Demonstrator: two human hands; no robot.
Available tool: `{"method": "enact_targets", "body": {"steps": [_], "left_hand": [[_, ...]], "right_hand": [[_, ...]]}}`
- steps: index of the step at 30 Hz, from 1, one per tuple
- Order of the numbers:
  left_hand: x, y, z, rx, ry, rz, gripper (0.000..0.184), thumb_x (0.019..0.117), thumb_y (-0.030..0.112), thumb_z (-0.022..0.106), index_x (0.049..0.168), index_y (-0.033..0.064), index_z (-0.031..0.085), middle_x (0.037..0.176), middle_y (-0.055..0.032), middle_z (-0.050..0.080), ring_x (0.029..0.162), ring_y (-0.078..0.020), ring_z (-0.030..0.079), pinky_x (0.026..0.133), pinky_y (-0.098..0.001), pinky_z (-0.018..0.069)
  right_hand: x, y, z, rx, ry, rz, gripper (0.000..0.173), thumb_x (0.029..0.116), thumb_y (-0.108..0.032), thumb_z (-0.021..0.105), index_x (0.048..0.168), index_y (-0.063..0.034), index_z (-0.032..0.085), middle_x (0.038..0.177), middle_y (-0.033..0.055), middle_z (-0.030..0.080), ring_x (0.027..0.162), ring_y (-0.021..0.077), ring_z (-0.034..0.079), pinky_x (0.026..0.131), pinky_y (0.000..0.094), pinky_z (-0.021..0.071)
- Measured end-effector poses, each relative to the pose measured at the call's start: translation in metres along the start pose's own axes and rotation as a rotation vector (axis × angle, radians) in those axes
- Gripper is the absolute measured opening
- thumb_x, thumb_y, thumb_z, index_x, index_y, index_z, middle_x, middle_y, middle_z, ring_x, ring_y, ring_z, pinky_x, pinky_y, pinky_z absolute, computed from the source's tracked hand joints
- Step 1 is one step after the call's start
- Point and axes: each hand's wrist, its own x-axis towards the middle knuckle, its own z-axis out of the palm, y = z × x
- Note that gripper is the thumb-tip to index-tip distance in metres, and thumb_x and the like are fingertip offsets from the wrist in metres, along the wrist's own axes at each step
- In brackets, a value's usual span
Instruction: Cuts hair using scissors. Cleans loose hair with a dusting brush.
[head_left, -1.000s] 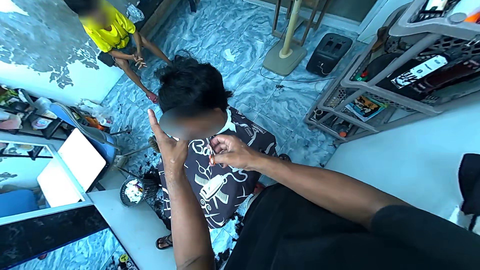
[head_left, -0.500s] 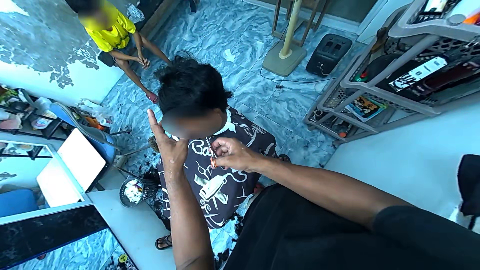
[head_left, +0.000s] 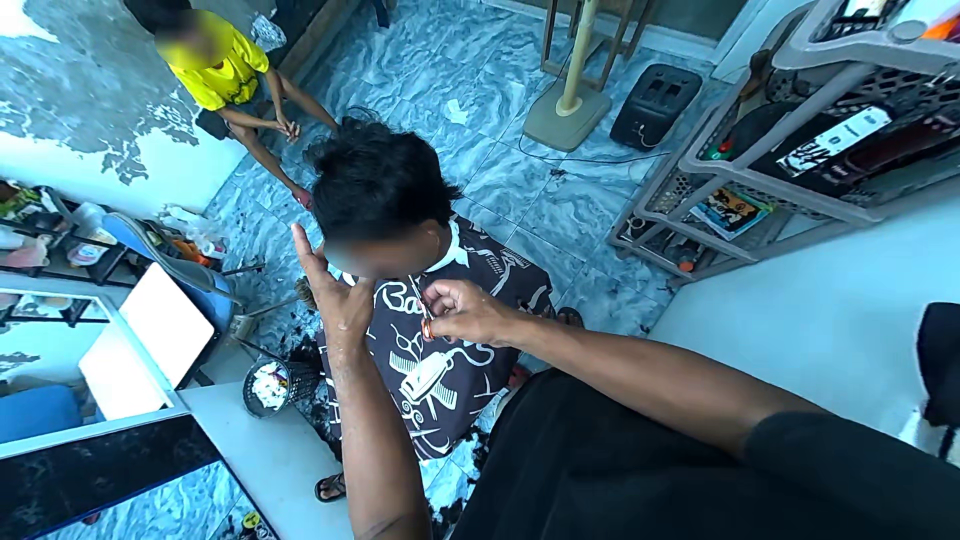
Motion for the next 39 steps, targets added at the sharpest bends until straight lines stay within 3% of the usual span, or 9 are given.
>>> {"method": "enact_targets", "body": {"steps": [6, 10, 14, 17, 23, 29, 32, 34, 39], "left_hand": [[-0.012, -0.021, -0.025, -0.116, 0.203, 0.074, 0.093, 0.0947, 0.023, 0.073, 0.163, 0.0062, 0.012, 0.155, -0.0129, 0.047, 0.138, -0.0218, 0.052, 0.112, -0.0401, 0.0472], [-0.044, -0.031, -0.023, -0.429, 0.83, 0.166, 0.037, 0.1122, 0.027, 0.021, 0.117, 0.0048, 0.05, 0.092, -0.0066, 0.068, 0.082, -0.0223, 0.07, 0.075, -0.0421, 0.0608], [-0.044, 0.004, 0.055, -0.506, 0.37, 0.546, 0.043, 0.1068, 0.058, 0.036, 0.117, 0.0302, 0.068, 0.091, 0.0083, 0.075, 0.073, -0.0124, 0.072, 0.066, -0.0357, 0.0646], [-0.016, 0.042, 0.09, -0.377, 0.31, 0.608, 0.036, 0.1085, 0.043, 0.044, 0.114, 0.0162, 0.066, 0.099, 0.0004, 0.072, 0.087, -0.0163, 0.072, 0.079, -0.0388, 0.0625], [-0.049, 0.095, 0.091, 0.324, -0.882, -0.184, 0.05, 0.1031, 0.053, 0.05, 0.112, 0.0074, 0.07, 0.081, -0.0099, 0.069, 0.071, -0.0254, 0.068, 0.071, -0.0525, 0.0575], [-0.018, 0.073, 0.08, 0.348, -0.072, 0.391, 0.028, 0.1009, 0.031, 0.063, 0.104, 0.005, 0.072, 0.092, -0.0073, 0.071, 0.08, -0.0178, 0.07, 0.072, -0.0408, 0.0619], [-0.039, 0.08, 0.059, 0.453, -0.629, -0.132, 0.043, 0.1043, 0.047, 0.052, 0.112, 0.0084, 0.071, 0.085, -0.011, 0.071, 0.075, -0.0282, 0.07, 0.073, -0.0575, 0.0585], [-0.055, 0.089, 0.047, 0.277, -0.678, -0.207, 0.042, 0.1049, 0.045, 0.052, 0.111, 0.0078, 0.072, 0.08, -0.0063, 0.07, 0.068, -0.0199, 0.069, 0.068, -0.0461, 0.0615], [-0.036, 0.061, 0.022, 0.058, 0.447, 0.043, 0.035, 0.101, 0.015, 0.059, 0.129, -0.0051, 0.052, 0.112, -0.0131, 0.065, 0.101, -0.0159, 0.064, 0.088, -0.0333, 0.0549]], "right_hand": [[-0.034, 0.024, -0.038, -0.102, -0.033, 0.023, 0.035, 0.0937, -0.011, 0.067, 0.126, -0.0037, 0.059, 0.1, 0.0109, 0.072, 0.082, 0.0188, 0.071, 0.069, 0.0351, 0.0598], [-0.112, 0.07, -0.101, 0.175, 0.182, 0.177, 0.043, 0.0904, -0.002, 0.061, 0.133, -0.0009, 0.056, 0.122, 0.0164, 0.069, 0.106, 0.031, 0.071, 0.089, 0.0482, 0.061], [-0.124, 0.063, -0.124, 0.311, 0.438, 0.216, 0.026, 0.0999, -0.013, 0.05, 0.124, -0.0087, 0.056, 0.089, 0.0052, 0.062, 0.075, 0.0213, 0.065, 0.073, 0.0455, 0.0608], [-0.114, 0.049, -0.122, 0.223, 0.516, 0.129, 0.022, 0.1029, -0.007, 0.051, 0.123, -0.0042, 0.058, 0.079, 0.0029, 0.056, 0.061, 0.0158, 0.058, 0.063, 0.0392, 0.0606], [-0.129, 0.058, -0.135, 0.16, 0.573, 0.106, 0.037, 0.1017, -0.009, 0.048, 0.138, -0.0024, 0.053, 0.099, 0.0109, 0.069, 0.068, 0.0186, 0.065, 0.06, 0.0339, 0.0586], [-0.129, 0.05, -0.145, 0.356, 0.562, 0.135, 0.046, 0.0949, -0.003, 0.042, 0.14, -0.0032, 0.049, 0.113, 0.016, 0.069, 0.101, 0.0314, 0.071, 0.085, 0.0482, 0.0616], [-0.119, 0.039, -0.136, 0.285, 0.484, 0.079, 0.047, 0.093, 0.004, 0.058, 0.139, -0.0025, 0.05, 0.115, 0.0172, 0.068, 0.104, 0.0326, 0.071, 0.085, 0.0477, 0.0629], [-0.105, 0.029, -0.123, 0.124, 0.368, 0.035, 0.048, 0.0915, -0.003, 0.067, 0.137, -0.0021, 0.051, 0.117, 0.0152, 0.069, 0.101, 0.0293, 0.072, 0.084, 0.0445, 0.0633], [-0.046, 0.007, -0.057, -0.287, 0.005, -0.093, 0.045, 0.092, -0.016, 0.071, 0.133, -0.0019, 0.058, 0.115, 0.0123, 0.07, 0.097, 0.0182, 0.072, 0.088, 0.0391, 0.0617]]}}
